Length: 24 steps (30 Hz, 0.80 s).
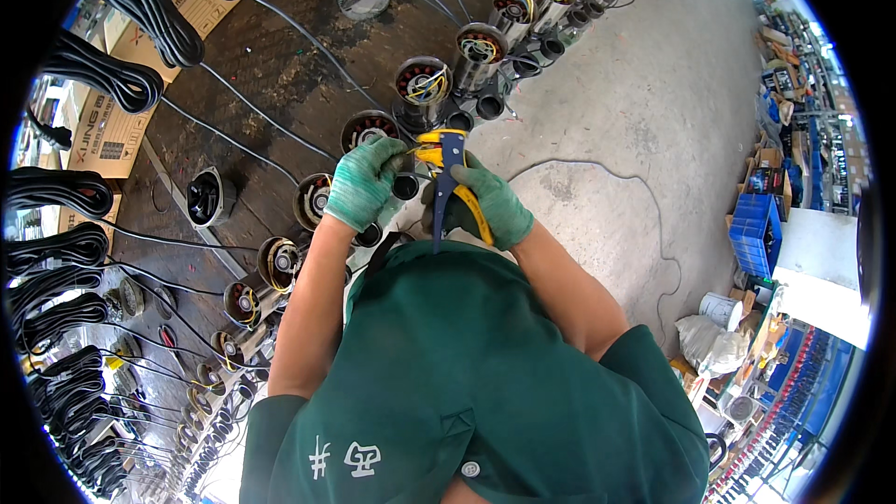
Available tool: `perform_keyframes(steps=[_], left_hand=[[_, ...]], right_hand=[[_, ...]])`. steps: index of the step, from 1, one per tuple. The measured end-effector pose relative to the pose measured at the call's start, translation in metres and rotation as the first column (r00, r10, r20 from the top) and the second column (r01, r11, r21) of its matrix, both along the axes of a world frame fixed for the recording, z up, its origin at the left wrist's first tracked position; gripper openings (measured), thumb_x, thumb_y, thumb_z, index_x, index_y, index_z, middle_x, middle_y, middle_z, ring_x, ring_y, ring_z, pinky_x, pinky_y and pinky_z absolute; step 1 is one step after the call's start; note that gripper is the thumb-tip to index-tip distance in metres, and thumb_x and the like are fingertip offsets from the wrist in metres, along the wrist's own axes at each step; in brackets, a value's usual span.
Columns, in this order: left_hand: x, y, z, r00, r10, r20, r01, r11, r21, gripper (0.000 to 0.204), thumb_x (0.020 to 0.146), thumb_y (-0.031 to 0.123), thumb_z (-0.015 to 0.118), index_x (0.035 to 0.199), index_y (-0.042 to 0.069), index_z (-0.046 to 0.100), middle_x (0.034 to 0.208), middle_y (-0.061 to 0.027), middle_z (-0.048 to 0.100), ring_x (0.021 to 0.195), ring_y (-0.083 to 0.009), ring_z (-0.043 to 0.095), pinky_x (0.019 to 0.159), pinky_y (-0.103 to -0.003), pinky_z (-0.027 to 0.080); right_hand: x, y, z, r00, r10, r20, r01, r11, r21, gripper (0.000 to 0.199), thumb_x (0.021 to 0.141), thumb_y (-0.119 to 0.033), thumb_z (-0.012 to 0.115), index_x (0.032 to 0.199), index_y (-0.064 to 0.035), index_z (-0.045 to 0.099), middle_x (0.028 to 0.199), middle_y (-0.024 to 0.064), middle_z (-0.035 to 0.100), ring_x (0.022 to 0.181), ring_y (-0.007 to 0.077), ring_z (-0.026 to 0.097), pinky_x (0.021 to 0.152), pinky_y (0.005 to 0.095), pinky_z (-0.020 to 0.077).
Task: The person uses a yellow and blue crimping tool to secure wire connectors onto a series of cylindrical metal components arranged in a row. The person repeatedly positions the tool over the exposed wire ends and squeezes the handles to crimp the connectors, moving sequentially along the line of components.
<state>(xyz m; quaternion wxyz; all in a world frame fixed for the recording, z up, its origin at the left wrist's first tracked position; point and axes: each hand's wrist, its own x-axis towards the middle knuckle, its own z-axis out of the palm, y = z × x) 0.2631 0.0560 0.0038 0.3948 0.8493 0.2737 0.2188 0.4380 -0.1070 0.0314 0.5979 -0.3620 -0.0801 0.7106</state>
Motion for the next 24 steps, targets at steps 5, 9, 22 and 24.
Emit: perform_keyframes(steps=[5,9,22,24], left_hand=[[-0.001,0.001,0.002,1.0,-0.004,0.023,0.005,1.0,-0.023,0.018,0.094,0.0,0.07,0.112,0.0,0.073,0.103,-0.0193,0.072,0.097,-0.04,0.07,0.088,-0.041,0.055],[-0.002,0.0,0.0,0.999,0.002,0.037,-0.001,1.0,-0.03,0.017,0.094,0.0,0.069,0.111,0.0,0.073,0.102,-0.0196,0.072,0.095,-0.04,0.07,0.086,-0.041,0.056],[0.028,0.021,0.065,0.971,0.208,-0.12,-0.182,0.963,0.198,0.039,0.093,0.017,0.075,0.131,0.012,0.069,0.128,-0.013,0.071,0.108,-0.0364,0.07,0.088,-0.044,0.059],[0.049,0.032,0.064,0.96,0.182,-0.211,-0.132,0.964,0.233,0.038,0.093,0.019,0.076,0.129,0.012,0.069,0.126,-0.0132,0.072,0.109,-0.0362,0.069,0.091,-0.044,0.057]], right_hand=[[0.01,-0.024,-0.023,0.989,-0.143,-0.027,0.142,0.989,-0.042,0.053,0.106,-0.029,0.059,0.154,-0.0147,0.039,0.111,0.0182,0.069,0.092,0.0353,0.074,0.082,0.0528,0.0627],[0.014,-0.039,-0.021,0.98,-0.192,0.044,0.195,0.977,-0.08,0.055,0.105,-0.026,0.06,0.154,-0.0142,0.04,0.111,0.0183,0.07,0.092,0.0355,0.074,0.083,0.0536,0.0628],[0.05,-0.062,-0.032,0.938,-0.24,0.249,0.274,0.955,-0.113,0.054,0.104,-0.021,0.062,0.153,-0.0169,0.041,0.107,0.0158,0.07,0.089,0.0329,0.075,0.079,0.0483,0.0637],[0.062,-0.051,-0.033,0.949,-0.219,0.227,0.253,0.959,-0.13,0.052,0.104,-0.02,0.064,0.15,-0.017,0.043,0.107,0.0153,0.071,0.087,0.0313,0.075,0.077,0.0468,0.0637]])
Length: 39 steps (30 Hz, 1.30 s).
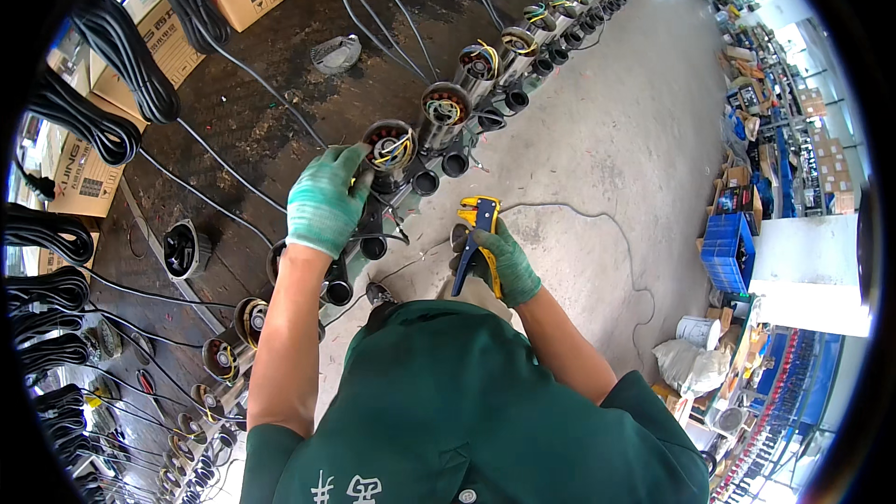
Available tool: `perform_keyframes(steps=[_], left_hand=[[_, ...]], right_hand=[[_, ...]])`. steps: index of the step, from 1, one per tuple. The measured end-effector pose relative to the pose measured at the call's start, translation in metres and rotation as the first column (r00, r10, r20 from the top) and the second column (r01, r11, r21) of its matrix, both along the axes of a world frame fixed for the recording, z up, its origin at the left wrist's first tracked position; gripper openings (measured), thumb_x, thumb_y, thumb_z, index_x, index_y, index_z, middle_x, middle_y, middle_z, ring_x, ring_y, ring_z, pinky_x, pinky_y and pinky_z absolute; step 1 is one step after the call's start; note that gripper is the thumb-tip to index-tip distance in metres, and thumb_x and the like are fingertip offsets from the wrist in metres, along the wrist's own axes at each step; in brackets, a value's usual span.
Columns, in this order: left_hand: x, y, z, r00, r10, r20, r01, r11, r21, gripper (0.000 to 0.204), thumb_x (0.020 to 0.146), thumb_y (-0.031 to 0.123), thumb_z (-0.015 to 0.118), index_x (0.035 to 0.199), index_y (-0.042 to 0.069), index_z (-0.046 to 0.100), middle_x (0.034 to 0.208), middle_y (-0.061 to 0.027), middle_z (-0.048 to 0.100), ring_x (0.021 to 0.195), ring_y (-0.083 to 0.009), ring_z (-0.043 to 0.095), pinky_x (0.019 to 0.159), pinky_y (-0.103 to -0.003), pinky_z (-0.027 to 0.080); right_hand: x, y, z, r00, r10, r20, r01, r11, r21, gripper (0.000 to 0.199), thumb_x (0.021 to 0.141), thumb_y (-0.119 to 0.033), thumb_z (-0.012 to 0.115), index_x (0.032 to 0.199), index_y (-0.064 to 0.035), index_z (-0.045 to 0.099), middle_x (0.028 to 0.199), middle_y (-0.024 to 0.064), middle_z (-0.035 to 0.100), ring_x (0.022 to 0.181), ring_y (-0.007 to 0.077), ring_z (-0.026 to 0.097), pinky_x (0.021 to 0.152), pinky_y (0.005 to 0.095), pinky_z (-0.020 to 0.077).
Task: The person uses a yellow and blue crimping tool to secure wire connectors onto a series of cylindrical metal components arranged in a row. The person repeatedly positions the tool over the exposed wire ends and squeezes the handles to crimp the connectors, moving sequentially along the line of components.
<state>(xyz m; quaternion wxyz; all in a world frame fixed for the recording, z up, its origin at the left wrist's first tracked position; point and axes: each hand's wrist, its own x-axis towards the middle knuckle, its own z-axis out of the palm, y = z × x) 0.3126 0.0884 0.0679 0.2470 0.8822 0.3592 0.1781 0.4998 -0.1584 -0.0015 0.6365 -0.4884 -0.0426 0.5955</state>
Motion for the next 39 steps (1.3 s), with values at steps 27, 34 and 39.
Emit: perform_keyframes(steps=[27,34,39], left_hand=[[0.109,-0.003,-0.004,0.992,-0.064,-0.111,-0.038,0.682,-0.73,0.063,0.089,-0.012,0.053,0.149,0.006,0.059,0.122,-0.0175,0.075,0.105,-0.022,0.068,0.105,-0.033,0.05],[0.113,-0.006,-0.025,0.973,-0.078,-0.219,-0.02,0.91,-0.413,0.034,0.092,0.008,0.075,0.126,0.009,0.072,0.104,-0.0196,0.076,0.098,-0.038,0.074,0.089,-0.039,0.058],[0.114,-0.013,-0.041,0.998,-0.019,-0.066,0.001,0.966,-0.26,0.028,0.093,0.011,0.076,0.12,0.005,0.073,0.107,-0.018,0.075,0.099,-0.0382,0.073,0.088,-0.042,0.058]], right_hand=[[0.175,0.076,-0.008,0.801,0.598,0.017,-0.598,0.799,0.06,0.073,0.096,-0.035,0.075,0.157,-0.0124,0.041,0.112,0.0071,0.066,0.102,0.0189,0.07,0.086,0.0375,0.0619],[0.165,0.073,0.007,0.848,0.529,0.016,-0.529,0.848,0.017,0.071,0.097,-0.031,0.075,0.156,-0.0116,0.041,0.114,0.0117,0.068,0.103,0.0234,0.071,0.088,0.0427,0.0615],[0.153,0.067,0.006,0.887,0.459,0.048,-0.461,0.887,0.039,0.068,0.099,-0.027,0.071,0.156,-0.0106,0.038,0.113,0.0138,0.068,0.097,0.026,0.072,0.086,0.0421,0.0627]])
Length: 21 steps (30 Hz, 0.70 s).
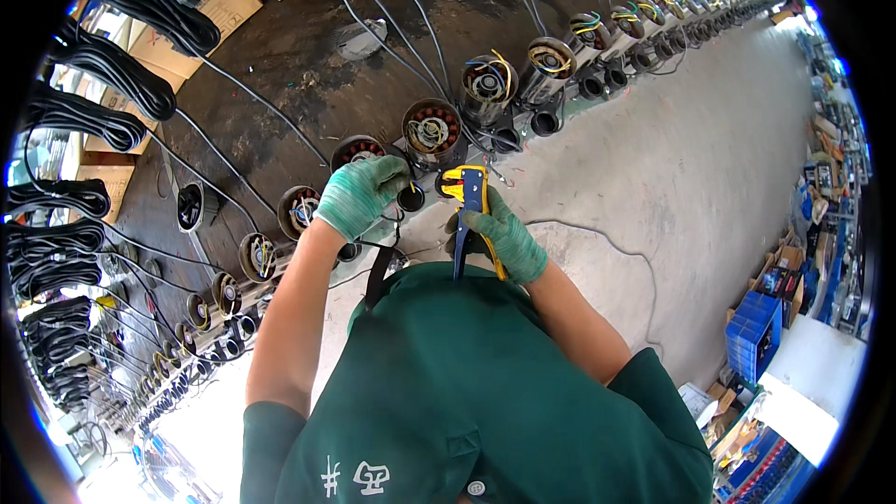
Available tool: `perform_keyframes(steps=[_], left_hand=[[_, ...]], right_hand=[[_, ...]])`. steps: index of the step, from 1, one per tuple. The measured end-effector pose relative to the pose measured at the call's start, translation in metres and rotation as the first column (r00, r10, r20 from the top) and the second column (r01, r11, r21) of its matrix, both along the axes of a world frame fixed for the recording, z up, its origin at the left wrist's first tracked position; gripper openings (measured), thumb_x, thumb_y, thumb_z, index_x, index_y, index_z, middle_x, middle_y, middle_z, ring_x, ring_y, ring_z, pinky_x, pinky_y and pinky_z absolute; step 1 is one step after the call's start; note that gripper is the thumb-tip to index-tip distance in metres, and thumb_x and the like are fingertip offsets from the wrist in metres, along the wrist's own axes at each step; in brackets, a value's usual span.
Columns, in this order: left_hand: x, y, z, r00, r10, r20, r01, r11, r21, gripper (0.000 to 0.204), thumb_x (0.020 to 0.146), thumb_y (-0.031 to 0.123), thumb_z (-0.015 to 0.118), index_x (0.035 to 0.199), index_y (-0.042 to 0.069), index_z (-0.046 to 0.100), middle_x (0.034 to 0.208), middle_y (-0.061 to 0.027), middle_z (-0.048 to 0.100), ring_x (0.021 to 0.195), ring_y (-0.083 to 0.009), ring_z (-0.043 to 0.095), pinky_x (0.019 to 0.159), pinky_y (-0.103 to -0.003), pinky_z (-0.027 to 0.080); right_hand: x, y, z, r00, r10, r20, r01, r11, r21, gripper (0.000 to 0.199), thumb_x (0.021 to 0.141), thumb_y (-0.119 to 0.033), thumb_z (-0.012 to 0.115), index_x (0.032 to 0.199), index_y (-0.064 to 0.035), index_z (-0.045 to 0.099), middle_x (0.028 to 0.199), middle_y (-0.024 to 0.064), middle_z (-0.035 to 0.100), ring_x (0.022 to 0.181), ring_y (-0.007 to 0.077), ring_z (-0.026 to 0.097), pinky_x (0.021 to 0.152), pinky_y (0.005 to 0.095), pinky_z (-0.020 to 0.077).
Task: The person uses a yellow and blue crimping tool to secure wire connectors onto a series of cylindrical metal components arranged in a row. The person repeatedly positions the tool over the exposed wire ends and squeezes the handles to crimp the connectors, moving sequentially along the line of components.
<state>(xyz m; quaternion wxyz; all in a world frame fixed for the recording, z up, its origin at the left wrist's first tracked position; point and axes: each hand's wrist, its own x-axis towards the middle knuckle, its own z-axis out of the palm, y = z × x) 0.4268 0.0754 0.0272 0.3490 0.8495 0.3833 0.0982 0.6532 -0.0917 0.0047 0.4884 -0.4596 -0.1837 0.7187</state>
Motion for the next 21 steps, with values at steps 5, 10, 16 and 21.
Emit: perform_keyframes(steps=[5,10,16,21], left_hand=[[0.004,-0.008,-0.01,0.995,0.022,0.102,-0.044,0.974,0.222,0.024,0.095,0.014,0.072,0.118,0.007,0.072,0.108,-0.0172,0.074,0.098,-0.0405,0.071,0.085,-0.047,0.057],[-0.002,-0.007,-0.02,0.978,0.103,0.179,-0.128,0.983,0.132,0.02,0.094,0.016,0.074,0.112,0.007,0.072,0.105,-0.019,0.074,0.097,-0.0411,0.071,0.082,-0.049,0.057],[0.004,-0.013,-0.026,0.98,0.062,0.189,-0.117,0.948,0.296,0.019,0.091,0.017,0.078,0.107,0.007,0.072,0.096,-0.0162,0.075,0.09,-0.0394,0.071,0.077,-0.047,0.057],[0.003,-0.015,-0.028,0.966,0.049,0.252,-0.128,0.943,0.307,0.016,0.089,0.014,0.079,0.102,0.007,0.073,0.094,-0.0163,0.075,0.087,-0.0392,0.071,0.075,-0.046,0.057]], right_hand=[[-0.011,0.001,0.007,0.997,-0.063,-0.035,0.064,0.997,0.038,0.067,0.099,-0.026,0.07,0.156,-0.0114,0.038,0.112,0.0151,0.067,0.093,0.0267,0.073,0.083,0.0415,0.063],[-0.019,0.0,0.011,0.997,-0.071,-0.013,0.072,0.997,0.043,0.066,0.099,-0.024,0.07,0.157,-0.0125,0.04,0.117,0.0157,0.068,0.101,0.0307,0.073,0.088,0.0475,0.063],[-0.037,0.005,0.019,0.979,-0.074,-0.192,0.092,0.992,0.084,0.064,0.103,-0.025,0.068,0.158,-0.013,0.039,0.128,0.0163,0.066,0.109,0.0337,0.072,0.093,0.0534,0.063],[-0.042,0.013,0.004,0.977,-0.068,-0.201,0.092,0.989,0.113,0.06,0.106,-0.026,0.066,0.158,-0.014,0.038,0.121,0.015,0.067,0.103,0.0321,0.073,0.087,0.05,0.064]])
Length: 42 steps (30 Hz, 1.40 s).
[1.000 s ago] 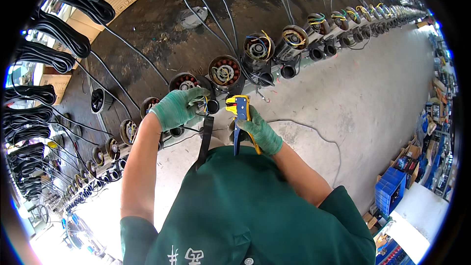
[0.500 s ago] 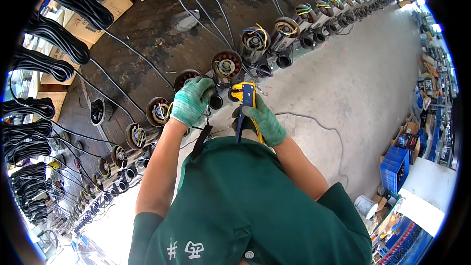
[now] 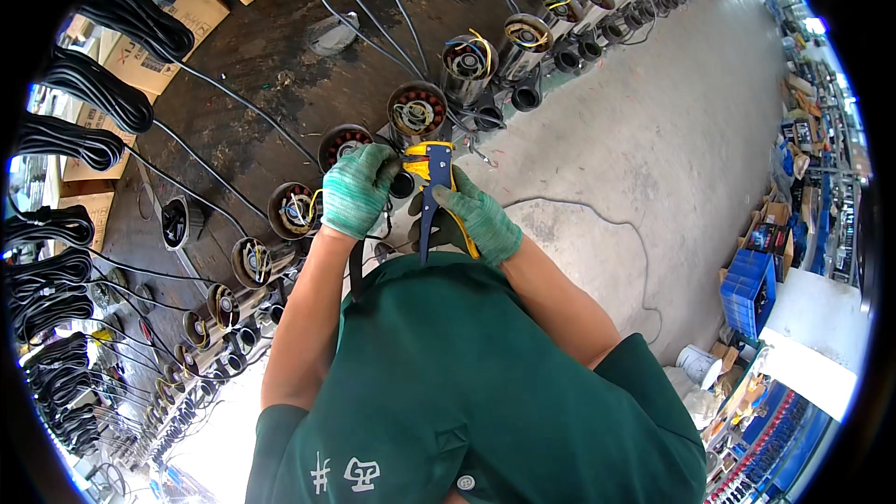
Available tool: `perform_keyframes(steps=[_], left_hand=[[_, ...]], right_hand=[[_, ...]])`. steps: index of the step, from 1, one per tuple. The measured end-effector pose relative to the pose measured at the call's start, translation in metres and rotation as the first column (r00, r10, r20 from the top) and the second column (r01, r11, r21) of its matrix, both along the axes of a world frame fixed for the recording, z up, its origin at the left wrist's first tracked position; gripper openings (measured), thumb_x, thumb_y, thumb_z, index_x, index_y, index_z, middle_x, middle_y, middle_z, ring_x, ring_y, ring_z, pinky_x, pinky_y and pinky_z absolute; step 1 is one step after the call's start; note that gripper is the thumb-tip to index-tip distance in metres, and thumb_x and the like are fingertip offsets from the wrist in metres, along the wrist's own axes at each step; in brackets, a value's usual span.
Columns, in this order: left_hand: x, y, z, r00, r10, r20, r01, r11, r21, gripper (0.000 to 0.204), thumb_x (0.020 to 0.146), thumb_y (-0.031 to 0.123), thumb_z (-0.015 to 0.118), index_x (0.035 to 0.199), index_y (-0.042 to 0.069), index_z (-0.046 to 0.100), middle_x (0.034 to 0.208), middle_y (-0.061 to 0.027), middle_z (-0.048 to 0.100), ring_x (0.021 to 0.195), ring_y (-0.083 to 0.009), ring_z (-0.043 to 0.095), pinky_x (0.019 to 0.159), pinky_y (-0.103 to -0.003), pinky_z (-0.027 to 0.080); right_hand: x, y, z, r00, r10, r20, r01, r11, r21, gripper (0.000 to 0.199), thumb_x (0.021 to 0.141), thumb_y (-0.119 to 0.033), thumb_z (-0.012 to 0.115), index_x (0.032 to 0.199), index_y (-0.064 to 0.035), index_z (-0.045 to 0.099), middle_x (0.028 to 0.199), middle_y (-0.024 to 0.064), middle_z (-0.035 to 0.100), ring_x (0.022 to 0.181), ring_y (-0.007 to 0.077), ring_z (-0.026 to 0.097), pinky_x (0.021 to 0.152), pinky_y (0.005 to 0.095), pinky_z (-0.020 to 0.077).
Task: The person uses a yellow and blue crimping tool to secure wire connectors onto a series of cylindrical metal components arranged in a row. The person repeatedly positions the tool over the exposed wire ends and squeezes the handles to crimp the connectors, moving sequentially along the line of components.
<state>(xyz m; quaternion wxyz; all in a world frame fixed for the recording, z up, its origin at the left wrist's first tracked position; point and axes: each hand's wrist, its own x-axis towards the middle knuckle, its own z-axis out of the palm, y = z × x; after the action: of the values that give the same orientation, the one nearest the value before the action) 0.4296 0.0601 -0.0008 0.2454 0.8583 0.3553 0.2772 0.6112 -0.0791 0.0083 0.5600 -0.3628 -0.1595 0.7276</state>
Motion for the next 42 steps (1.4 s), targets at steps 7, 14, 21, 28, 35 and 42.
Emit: perform_keyframes(steps=[7,14,21,28,35,42], left_hand=[[-0.003,0.002,-0.005,1.0,-0.015,-0.007,0.014,0.999,-0.039,0.017,0.087,0.008,0.079,0.103,0.006,0.076,0.095,-0.0165,0.075,0.088,-0.039,0.071,0.077,-0.045,0.057],[-0.006,0.004,0.002,0.997,-0.056,-0.046,0.056,0.998,0.011,0.017,0.086,0.011,0.079,0.102,0.006,0.076,0.094,-0.0143,0.076,0.087,-0.0378,0.072,0.076,-0.045,0.057],[-0.007,0.0,0.011,0.994,-0.059,-0.09,0.052,0.996,-0.07,0.018,0.087,0.011,0.078,0.104,0.005,0.077,0.097,-0.0164,0.075,0.09,-0.0388,0.071,0.079,-0.045,0.057],[-0.009,0.005,0.018,0.995,-0.048,-0.087,0.026,0.97,-0.24,0.028,0.092,0.005,0.071,0.12,0.004,0.075,0.111,-0.0175,0.076,0.103,-0.0353,0.074,0.091,-0.04,0.058],[-0.031,0.023,0.03,0.964,-0.23,0.132,0.26,0.72,-0.644,0.065,0.091,-0.016,0.046,0.154,0.0,0.051,0.147,-0.0152,0.064,0.136,-0.0237,0.058,0.121,-0.036,0.038],[-0.036,0.026,0.027,0.967,-0.206,0.147,0.249,0.67,-0.699,0.05,0.1,-0.006,0.058,0.15,0.0,0.057,0.141,-0.01,0.068,0.126,-0.0186,0.063,0.114,-0.034,0.044]], right_hand=[[-0.005,0.003,-0.016,0.997,-0.027,0.076,0.03,0.999,-0.03,0.056,0.106,-0.028,0.065,0.154,-0.0138,0.039,0.109,0.0131,0.069,0.092,0.0302,0.074,0.079,0.0488,0.0649],[-0.001,0.006,-0.016,0.996,0.001,0.087,0.003,0.999,-0.049,0.051,0.107,-0.031,0.062,0.151,-0.0147,0.042,0.104,0.0107,0.068,0.086,0.0239,0.072,0.07,0.0427,0.0639],[0.004,0.0,-0.017,0.999,-0.014,-0.047,0.006,0.986,-0.165,0.048,0.106,-0.031,0.064,0.147,-0.0144,0.048,0.102,0.0116,0.068,0.083,0.022,0.07,0.076,0.0408,0.0626],[0.006,-0.009,-0.017,0.986,-0.153,-0.067,0.143,0.981,-0.13,0.052,0.102,-0.025,0.065,0.149,-0.0124,0.046,0.106,0.0195,0.07,0.091,0.0381,0.073,0.083,0.0555,0.062],[0.007,-0.01,-0.017,0.986,-0.16,-0.038,0.155,0.982,-0.108,0.056,0.1,-0.028,0.069,0.149,-0.0109,0.046,0.108,0.0195,0.07,0.092,0.0376,0.073,0.081,0.0552,0.0622],[0.008,-0.01,-0.019,0.989,-0.15,-0.01,0.149,0.985,-0.084,0.057,0.1,-0.029,0.07,0.15,-0.0112,0.047,0.108,0.0185,0.07,0.092,0.037,0.073,0.081,0.0551,0.0621]])
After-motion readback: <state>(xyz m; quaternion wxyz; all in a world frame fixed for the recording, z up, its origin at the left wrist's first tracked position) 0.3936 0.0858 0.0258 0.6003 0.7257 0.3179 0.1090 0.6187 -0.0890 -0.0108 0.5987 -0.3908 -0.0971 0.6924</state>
